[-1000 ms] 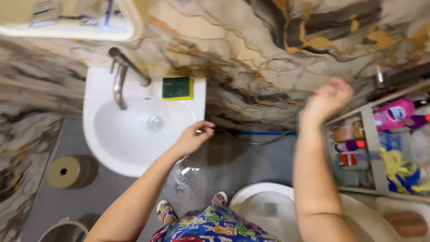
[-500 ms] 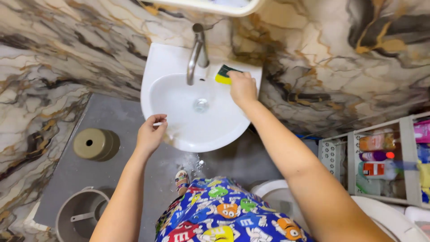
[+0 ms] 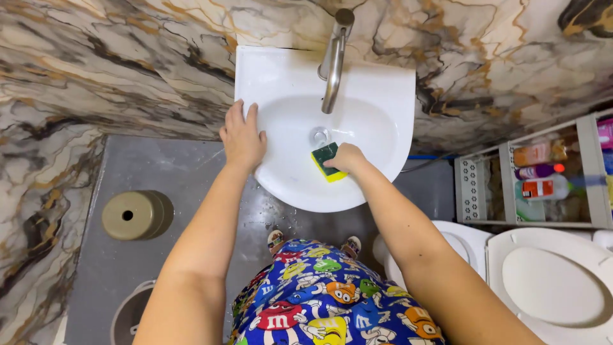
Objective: The person sprays the toilet using a spray bottle, wipes the sink with a sponge, and rinses the sponge using a handheld sprayer.
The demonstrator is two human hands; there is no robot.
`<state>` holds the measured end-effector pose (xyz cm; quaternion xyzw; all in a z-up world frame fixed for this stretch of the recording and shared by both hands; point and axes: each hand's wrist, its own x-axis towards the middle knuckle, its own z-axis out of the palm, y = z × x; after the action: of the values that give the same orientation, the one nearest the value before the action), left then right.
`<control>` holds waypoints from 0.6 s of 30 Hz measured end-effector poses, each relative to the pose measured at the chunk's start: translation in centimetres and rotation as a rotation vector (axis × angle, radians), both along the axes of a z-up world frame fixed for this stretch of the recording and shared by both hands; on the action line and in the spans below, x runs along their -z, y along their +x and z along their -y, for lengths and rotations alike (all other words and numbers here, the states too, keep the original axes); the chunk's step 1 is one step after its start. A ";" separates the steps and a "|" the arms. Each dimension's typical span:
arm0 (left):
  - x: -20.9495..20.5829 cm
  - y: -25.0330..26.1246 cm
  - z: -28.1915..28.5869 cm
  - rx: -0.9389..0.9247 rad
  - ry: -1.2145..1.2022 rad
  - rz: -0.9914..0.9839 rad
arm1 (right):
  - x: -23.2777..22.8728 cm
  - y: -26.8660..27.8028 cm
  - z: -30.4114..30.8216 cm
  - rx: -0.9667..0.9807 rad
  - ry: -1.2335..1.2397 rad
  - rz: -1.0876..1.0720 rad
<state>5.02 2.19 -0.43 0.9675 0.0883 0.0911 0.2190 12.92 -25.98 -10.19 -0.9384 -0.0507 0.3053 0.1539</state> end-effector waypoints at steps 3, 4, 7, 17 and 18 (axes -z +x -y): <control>0.3 0.8 -0.5 0.015 0.007 0.022 | -1.6 -0.5 0.1 0.154 0.090 0.196; 0.6 0.7 -0.5 0.004 0.009 0.035 | -2.8 -0.8 0.1 0.208 0.033 0.384; 1.3 0.9 -0.9 -0.001 0.027 0.067 | -4.2 -0.9 -1.5 0.295 -0.093 0.584; 2.4 1.0 -1.5 -0.005 0.023 0.069 | 6.7 -4.5 -10.7 -0.195 0.514 0.489; 2.4 1.1 -1.5 -0.004 0.020 0.068 | 6.2 -4.3 -8.1 -0.224 0.399 0.434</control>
<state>6.09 3.72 -2.88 0.9657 0.0821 0.1251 0.2121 8.65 -17.84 -16.37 -0.9215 -0.2443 0.0970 0.2860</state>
